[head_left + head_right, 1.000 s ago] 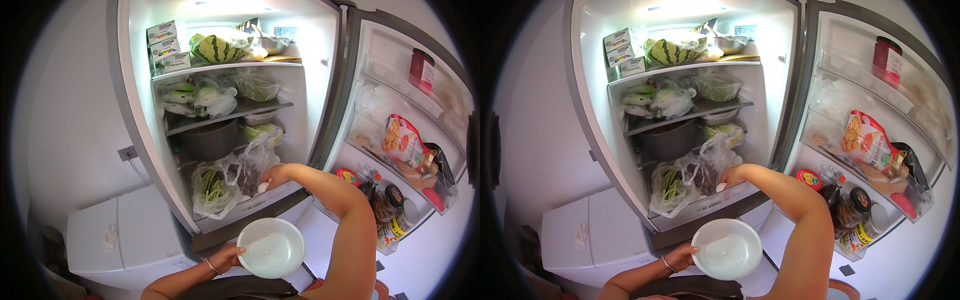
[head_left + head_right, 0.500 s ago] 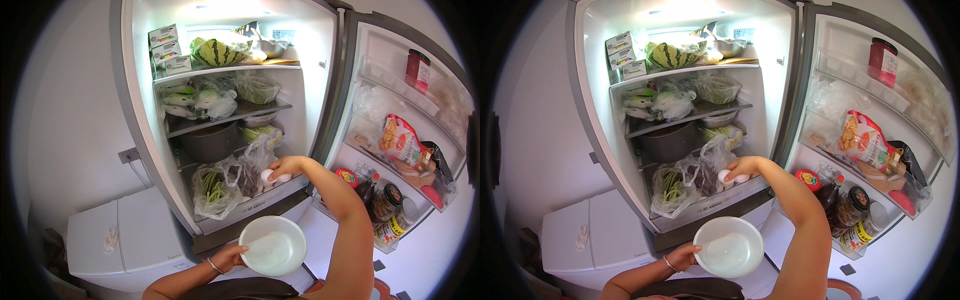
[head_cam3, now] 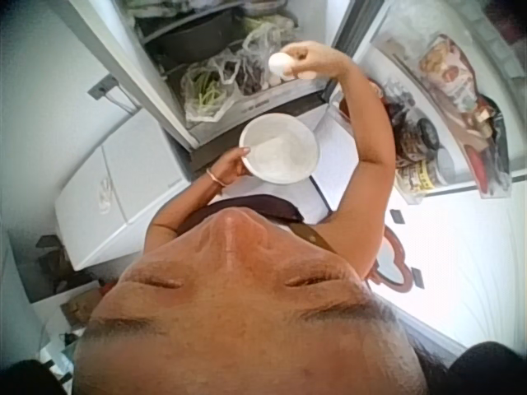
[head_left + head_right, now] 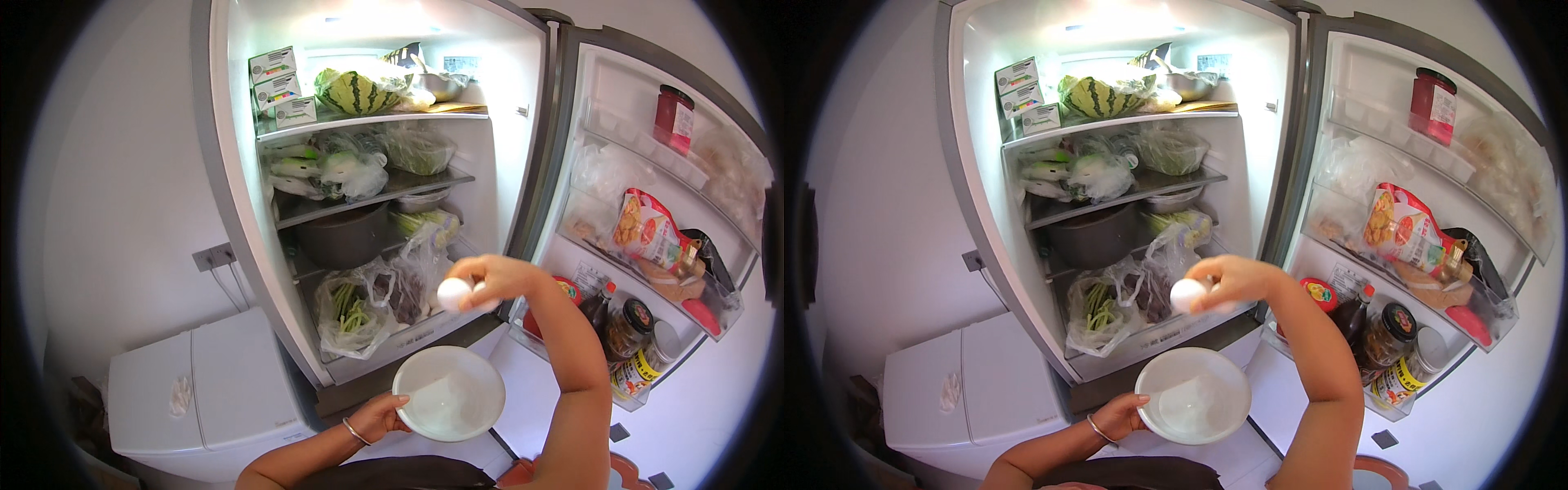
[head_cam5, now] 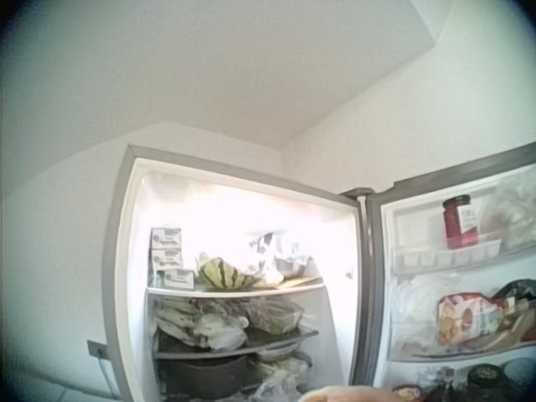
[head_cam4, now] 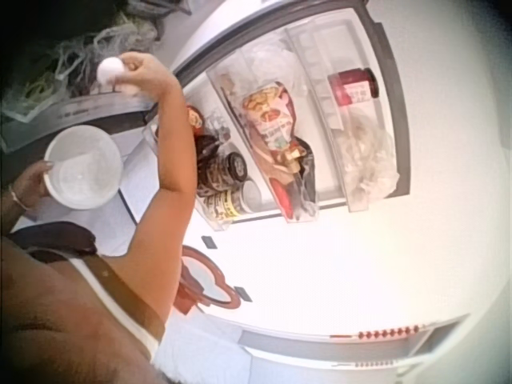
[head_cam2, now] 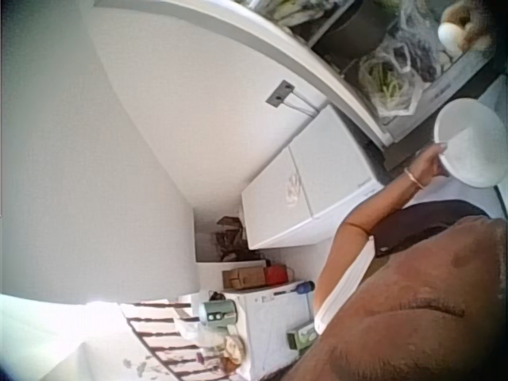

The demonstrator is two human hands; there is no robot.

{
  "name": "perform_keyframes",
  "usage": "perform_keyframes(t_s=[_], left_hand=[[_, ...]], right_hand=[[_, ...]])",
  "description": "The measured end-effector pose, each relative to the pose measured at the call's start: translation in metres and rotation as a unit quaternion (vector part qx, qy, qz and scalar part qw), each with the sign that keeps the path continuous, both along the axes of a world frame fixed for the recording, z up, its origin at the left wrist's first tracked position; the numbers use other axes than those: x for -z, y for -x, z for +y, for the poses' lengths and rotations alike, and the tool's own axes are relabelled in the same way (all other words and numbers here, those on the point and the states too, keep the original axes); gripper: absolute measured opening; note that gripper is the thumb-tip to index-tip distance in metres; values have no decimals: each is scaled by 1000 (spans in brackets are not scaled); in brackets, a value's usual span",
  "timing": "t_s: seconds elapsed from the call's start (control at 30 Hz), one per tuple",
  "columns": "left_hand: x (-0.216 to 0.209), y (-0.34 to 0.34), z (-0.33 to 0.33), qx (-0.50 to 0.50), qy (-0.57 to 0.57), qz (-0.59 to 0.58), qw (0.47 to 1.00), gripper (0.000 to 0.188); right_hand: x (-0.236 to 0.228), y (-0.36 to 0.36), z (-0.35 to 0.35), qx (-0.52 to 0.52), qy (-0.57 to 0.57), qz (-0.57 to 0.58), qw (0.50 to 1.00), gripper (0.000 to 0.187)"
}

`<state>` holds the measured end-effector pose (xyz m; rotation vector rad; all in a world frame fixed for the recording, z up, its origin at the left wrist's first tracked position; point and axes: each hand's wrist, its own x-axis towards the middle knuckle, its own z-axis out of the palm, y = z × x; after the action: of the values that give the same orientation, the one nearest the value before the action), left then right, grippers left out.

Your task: The person picks up a cucumber and a tomato from bags in the kitchen, walks through the house to the refrigerator, opens it, and picks up eggs from a carton inside, placing them into a white bowl.

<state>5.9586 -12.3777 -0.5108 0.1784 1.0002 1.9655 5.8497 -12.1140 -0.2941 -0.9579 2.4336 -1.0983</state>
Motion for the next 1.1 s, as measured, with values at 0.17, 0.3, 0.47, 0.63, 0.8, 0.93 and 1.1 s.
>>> perform_keyframes(t_s=[0.17, 0.3, 0.47, 0.63, 0.8, 0.93, 1.1], left_hand=[[-11, -5, -10, -16, -14, -1, 1000, 51], [-15, -6, -13, -22, -32, 2, 999, 52], [-23, -11, -12, -39, -44, -2, 998, 51], [-13, -13, -18, -57, -18, 15, 998, 51], [-7, -16, -22, -74, -17, 31, 997, 53], [-6, -17, -25, -81, -6, 18, 997, 53], [-5, -22, -33, -117, -13, 6, 993, 51]], right_hand=[[15, -58, -31, -152, -100, 59, 982, 41], [51, -85, -37, -149, -160, 56, 974, 43], [86, -106, -47, -97, -282, 102, 949, 42], [101, -112, -56, -113, -276, 150, 943, 40], [121, -109, -49, -102, -201, 196, 954, 36], [112, -107, -46, -83, -205, 184, 958, 31], [58, -79, -43, 77, -91, 222, 968, 18]])
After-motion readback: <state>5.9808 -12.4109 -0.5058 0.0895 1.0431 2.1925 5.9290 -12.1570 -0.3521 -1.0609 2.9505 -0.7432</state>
